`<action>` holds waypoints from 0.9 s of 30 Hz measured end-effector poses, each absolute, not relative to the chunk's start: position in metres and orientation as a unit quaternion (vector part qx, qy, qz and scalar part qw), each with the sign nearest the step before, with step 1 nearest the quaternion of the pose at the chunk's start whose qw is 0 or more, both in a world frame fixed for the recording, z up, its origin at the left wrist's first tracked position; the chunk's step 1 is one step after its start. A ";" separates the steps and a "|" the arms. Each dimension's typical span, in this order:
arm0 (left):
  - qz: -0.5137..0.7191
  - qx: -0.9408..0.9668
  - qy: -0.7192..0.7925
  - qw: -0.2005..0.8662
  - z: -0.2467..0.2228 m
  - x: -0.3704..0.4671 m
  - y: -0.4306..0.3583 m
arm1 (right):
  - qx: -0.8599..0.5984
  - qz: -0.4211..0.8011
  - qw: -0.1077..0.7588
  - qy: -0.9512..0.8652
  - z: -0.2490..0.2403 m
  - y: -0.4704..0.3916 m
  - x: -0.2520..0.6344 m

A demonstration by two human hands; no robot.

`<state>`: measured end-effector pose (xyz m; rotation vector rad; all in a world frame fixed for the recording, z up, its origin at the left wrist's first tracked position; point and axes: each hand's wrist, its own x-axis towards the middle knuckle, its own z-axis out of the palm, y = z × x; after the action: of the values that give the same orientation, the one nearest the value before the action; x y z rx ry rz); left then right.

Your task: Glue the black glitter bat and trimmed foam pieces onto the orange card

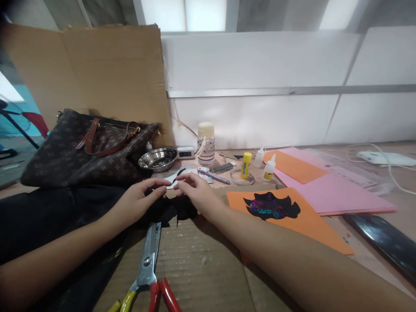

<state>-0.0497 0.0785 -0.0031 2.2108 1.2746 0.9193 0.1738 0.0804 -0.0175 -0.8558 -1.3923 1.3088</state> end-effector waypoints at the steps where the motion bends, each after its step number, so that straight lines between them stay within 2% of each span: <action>1: 0.328 0.798 0.460 0.210 -0.003 -0.051 0.080 | -0.360 0.533 0.494 -0.585 -0.018 0.082 0.174; 5: 0.301 0.818 0.456 0.180 -0.001 -0.059 0.089 | -0.382 0.499 0.451 -0.634 -0.018 0.083 0.173; 9: 0.208 0.863 0.436 0.146 0.002 -0.075 0.102 | -0.387 0.460 0.404 -0.689 -0.012 0.077 0.174; 13: 0.136 0.881 0.428 0.152 0.004 -0.086 0.108 | -0.407 0.394 0.413 -0.713 -0.010 0.076 0.177; 19: 0.243 0.819 0.465 0.233 0.008 -0.077 0.102 | -0.420 0.329 0.458 -0.711 -0.013 0.081 0.181; 27: 0.371 0.717 0.440 0.393 0.013 -0.065 0.087 | -0.368 0.396 0.402 -0.739 -0.007 0.065 0.179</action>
<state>-0.0648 0.0867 0.0131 1.8205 1.1159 0.9409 0.1785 0.0653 -0.0075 -0.9291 -1.8687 0.9996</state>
